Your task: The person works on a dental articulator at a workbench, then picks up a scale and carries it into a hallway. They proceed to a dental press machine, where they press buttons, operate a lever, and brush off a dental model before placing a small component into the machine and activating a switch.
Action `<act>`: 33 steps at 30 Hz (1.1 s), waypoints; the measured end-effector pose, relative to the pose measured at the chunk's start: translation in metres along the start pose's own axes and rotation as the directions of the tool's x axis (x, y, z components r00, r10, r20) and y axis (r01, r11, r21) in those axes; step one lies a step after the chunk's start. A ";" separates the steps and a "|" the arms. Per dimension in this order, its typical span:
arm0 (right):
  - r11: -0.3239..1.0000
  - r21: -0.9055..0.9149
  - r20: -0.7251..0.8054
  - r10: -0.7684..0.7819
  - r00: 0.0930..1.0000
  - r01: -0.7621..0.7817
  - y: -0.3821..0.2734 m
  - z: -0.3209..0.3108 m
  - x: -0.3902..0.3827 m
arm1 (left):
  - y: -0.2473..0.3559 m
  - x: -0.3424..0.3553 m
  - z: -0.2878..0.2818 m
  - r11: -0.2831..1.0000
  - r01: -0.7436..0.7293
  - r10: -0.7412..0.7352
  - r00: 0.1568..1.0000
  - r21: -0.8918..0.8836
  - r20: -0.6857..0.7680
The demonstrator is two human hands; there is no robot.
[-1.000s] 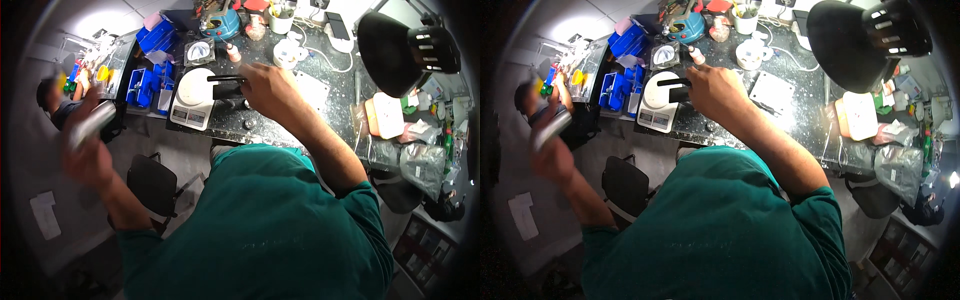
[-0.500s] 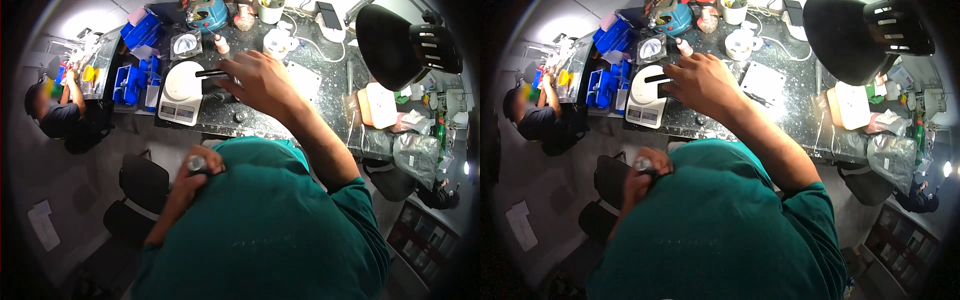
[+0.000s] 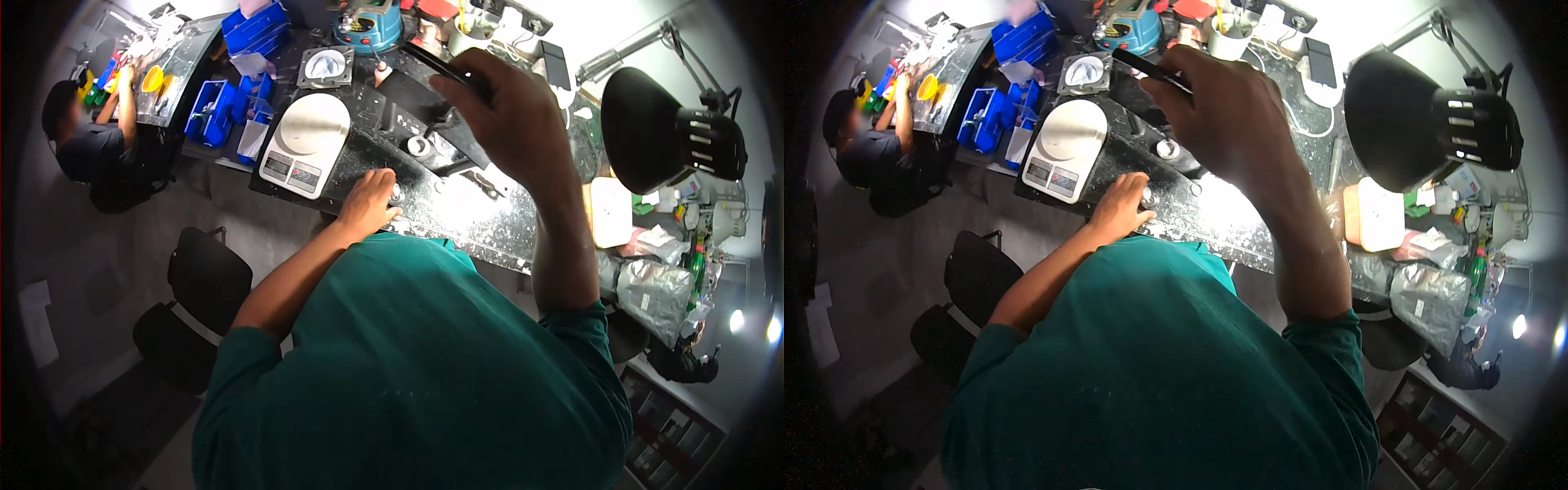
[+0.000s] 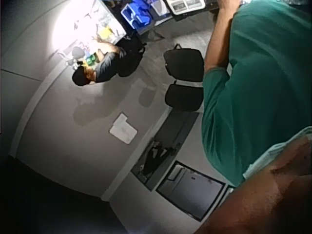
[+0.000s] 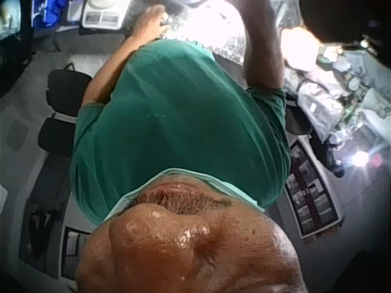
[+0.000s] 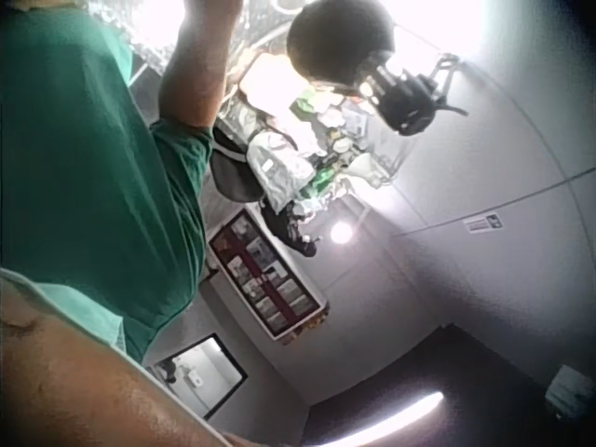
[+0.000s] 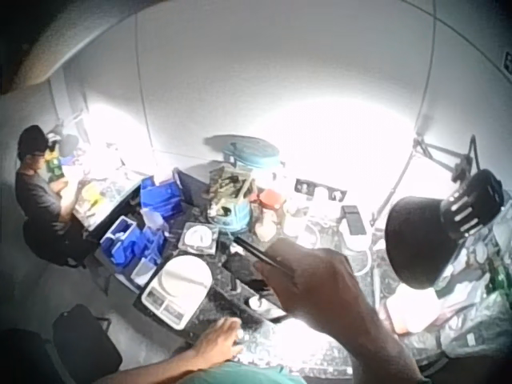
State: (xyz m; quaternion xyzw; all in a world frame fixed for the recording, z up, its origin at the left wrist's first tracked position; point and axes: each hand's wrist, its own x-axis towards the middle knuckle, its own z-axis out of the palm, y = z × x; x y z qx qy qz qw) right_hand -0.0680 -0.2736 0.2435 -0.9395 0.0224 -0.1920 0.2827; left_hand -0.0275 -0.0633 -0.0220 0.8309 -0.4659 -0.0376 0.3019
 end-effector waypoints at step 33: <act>0.830 0.142 0.067 0.536 0.842 -0.540 -0.058 0.367 0.401 | -0.425 0.149 -0.184 0.856 0.513 -0.517 0.843 0.070 0.146</act>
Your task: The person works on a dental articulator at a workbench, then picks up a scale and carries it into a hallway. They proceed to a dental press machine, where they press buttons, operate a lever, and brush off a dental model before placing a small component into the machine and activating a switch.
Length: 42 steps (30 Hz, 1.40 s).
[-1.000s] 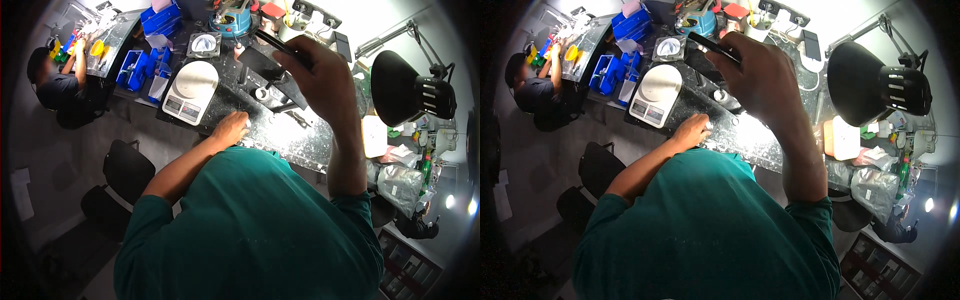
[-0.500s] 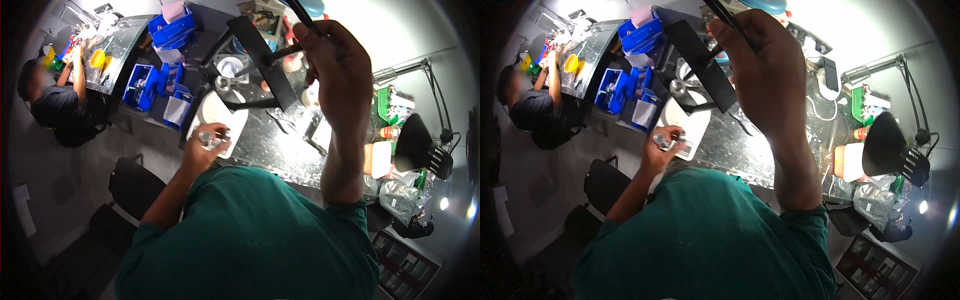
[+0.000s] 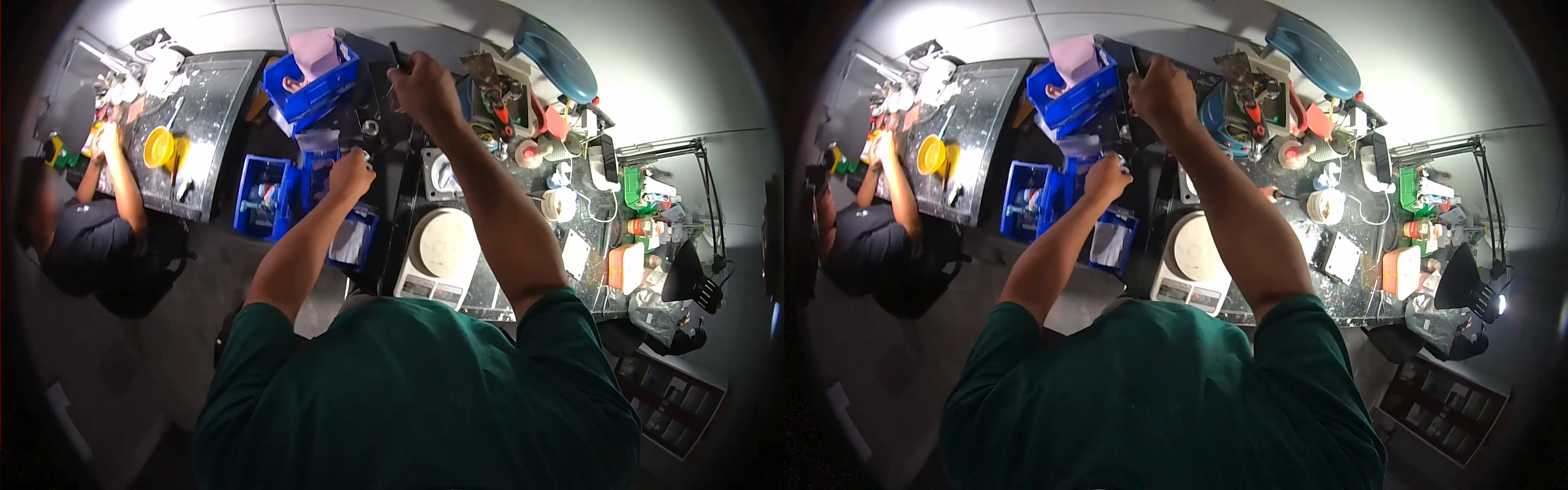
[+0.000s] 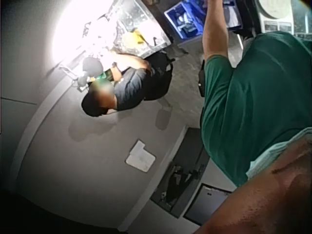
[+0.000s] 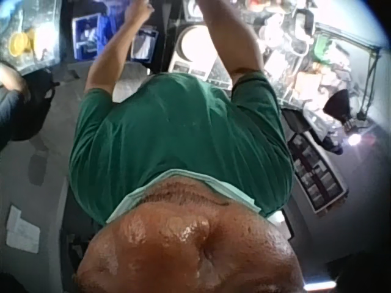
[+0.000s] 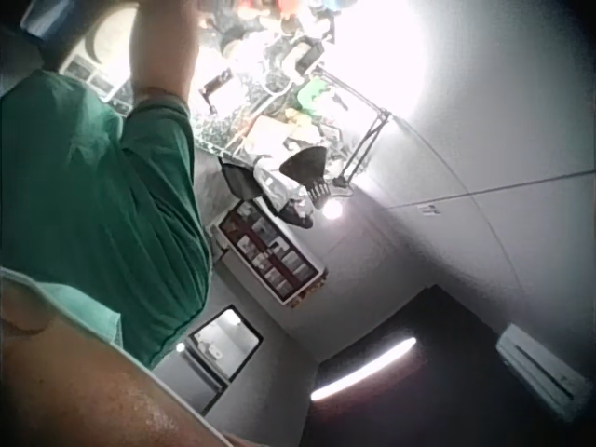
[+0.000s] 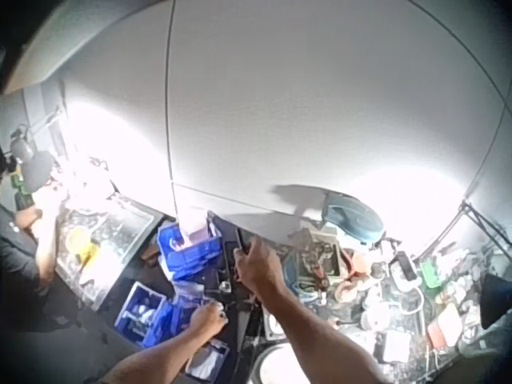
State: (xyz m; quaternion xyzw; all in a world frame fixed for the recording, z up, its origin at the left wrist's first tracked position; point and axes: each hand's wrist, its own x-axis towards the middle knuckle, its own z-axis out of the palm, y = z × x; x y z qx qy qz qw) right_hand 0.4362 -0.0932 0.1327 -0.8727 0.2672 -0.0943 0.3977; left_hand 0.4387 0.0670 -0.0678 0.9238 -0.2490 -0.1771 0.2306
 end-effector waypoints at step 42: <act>0.958 -0.134 -0.254 -0.282 0.925 0.255 0.063 0.023 -0.118 | 0.000 -0.092 -0.055 0.784 -0.551 0.421 0.810 -0.286 -0.408</act>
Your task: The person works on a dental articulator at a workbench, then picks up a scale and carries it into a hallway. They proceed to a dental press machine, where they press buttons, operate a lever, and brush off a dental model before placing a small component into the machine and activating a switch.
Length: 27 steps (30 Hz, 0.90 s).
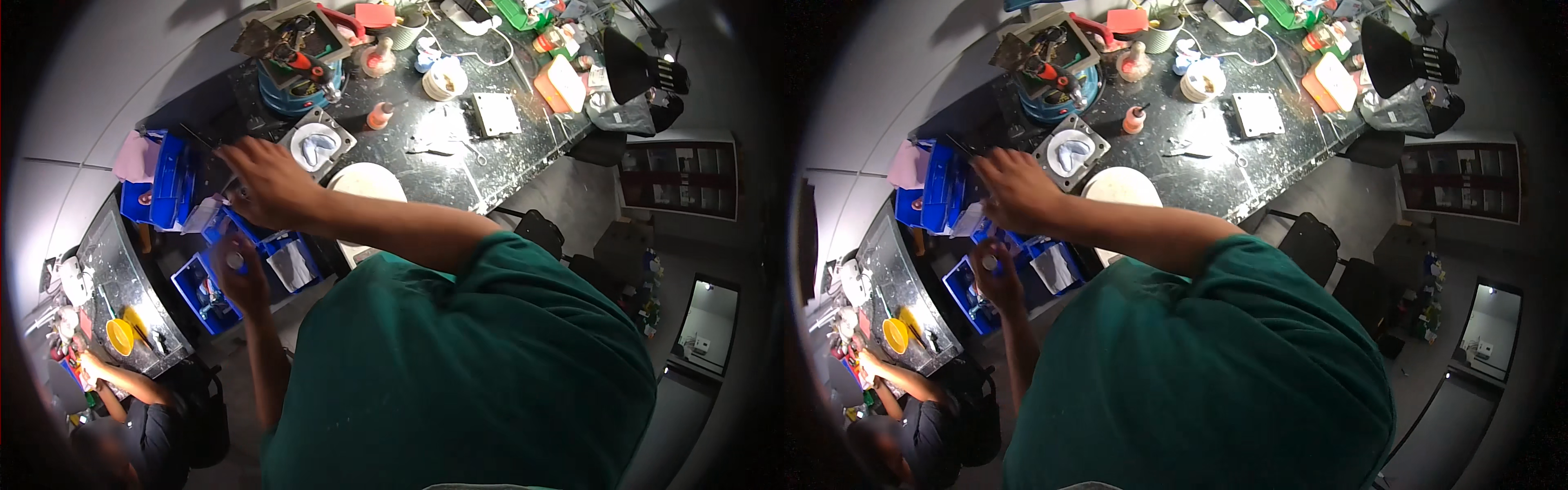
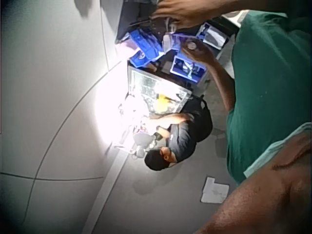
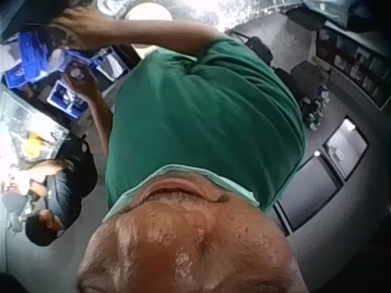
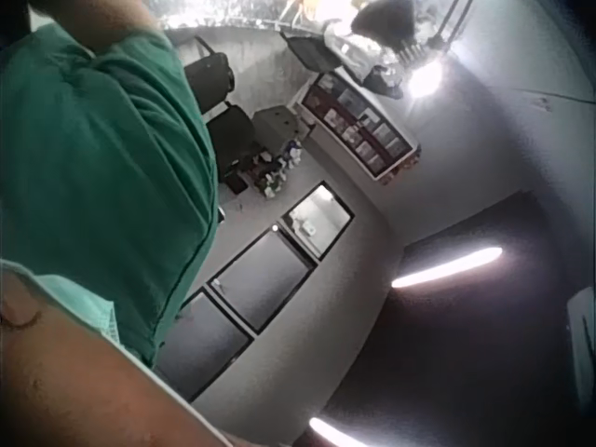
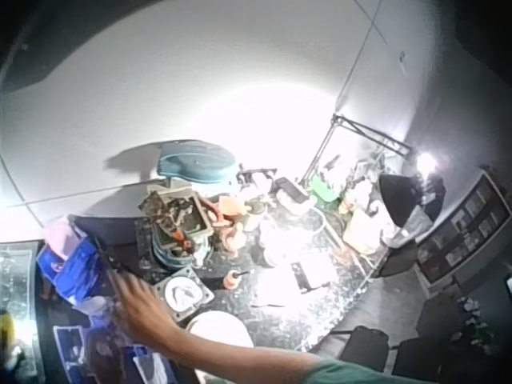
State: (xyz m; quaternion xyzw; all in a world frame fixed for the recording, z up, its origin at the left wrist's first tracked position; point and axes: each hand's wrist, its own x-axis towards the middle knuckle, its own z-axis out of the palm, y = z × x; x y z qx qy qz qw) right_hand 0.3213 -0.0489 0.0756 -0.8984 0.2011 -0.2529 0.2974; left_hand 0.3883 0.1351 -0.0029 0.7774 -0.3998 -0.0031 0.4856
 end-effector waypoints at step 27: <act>0.331 0.398 0.847 0.225 0.482 -0.855 0.125 -0.160 -0.265 | 0.234 -0.238 0.099 0.395 0.641 -0.878 0.474 -0.658 -0.065</act>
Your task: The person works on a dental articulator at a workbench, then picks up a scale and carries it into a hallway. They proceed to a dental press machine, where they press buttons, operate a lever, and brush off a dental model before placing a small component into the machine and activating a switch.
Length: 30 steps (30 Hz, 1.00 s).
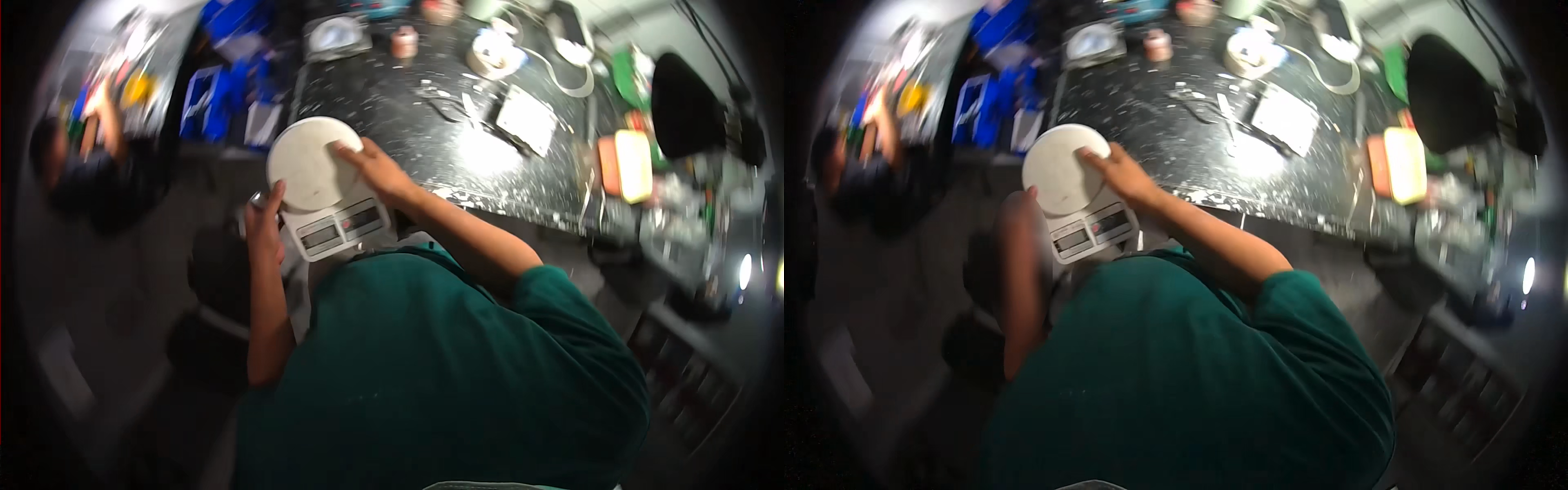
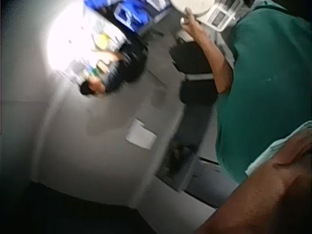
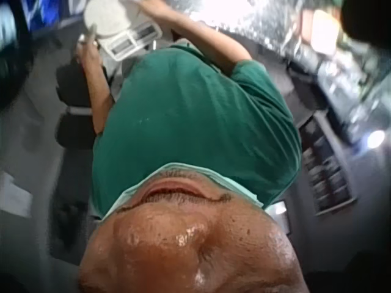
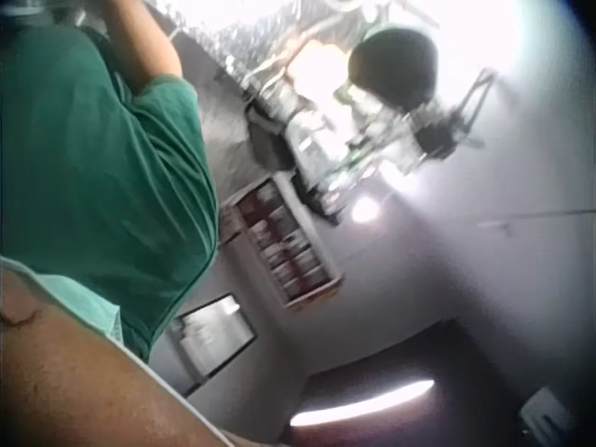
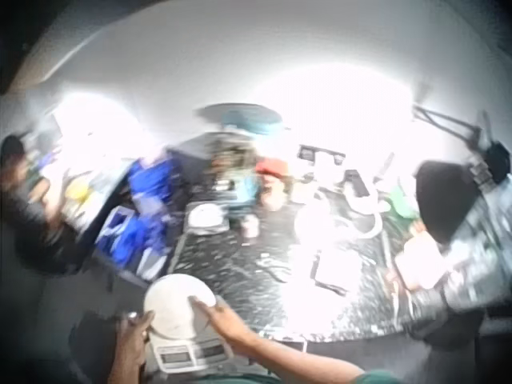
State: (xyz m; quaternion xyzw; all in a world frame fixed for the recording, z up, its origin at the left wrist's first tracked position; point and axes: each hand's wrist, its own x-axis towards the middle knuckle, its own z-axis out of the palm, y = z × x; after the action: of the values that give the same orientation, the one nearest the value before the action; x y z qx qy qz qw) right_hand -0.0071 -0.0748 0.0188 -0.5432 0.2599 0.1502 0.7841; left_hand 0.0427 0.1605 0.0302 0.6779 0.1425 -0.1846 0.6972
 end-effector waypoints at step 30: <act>0.674 -0.738 0.657 0.724 0.210 -0.012 0.470 0.502 -0.428 | -0.308 -0.703 -0.381 0.442 -0.820 -0.398 0.183 -0.363 -0.899</act>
State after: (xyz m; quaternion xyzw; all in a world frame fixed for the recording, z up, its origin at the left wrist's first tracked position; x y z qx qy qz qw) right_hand -0.4788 0.5833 0.0370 -0.4778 -0.1704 0.7013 0.5009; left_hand -0.7025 0.5822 0.0554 0.1907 0.4813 0.5033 0.6918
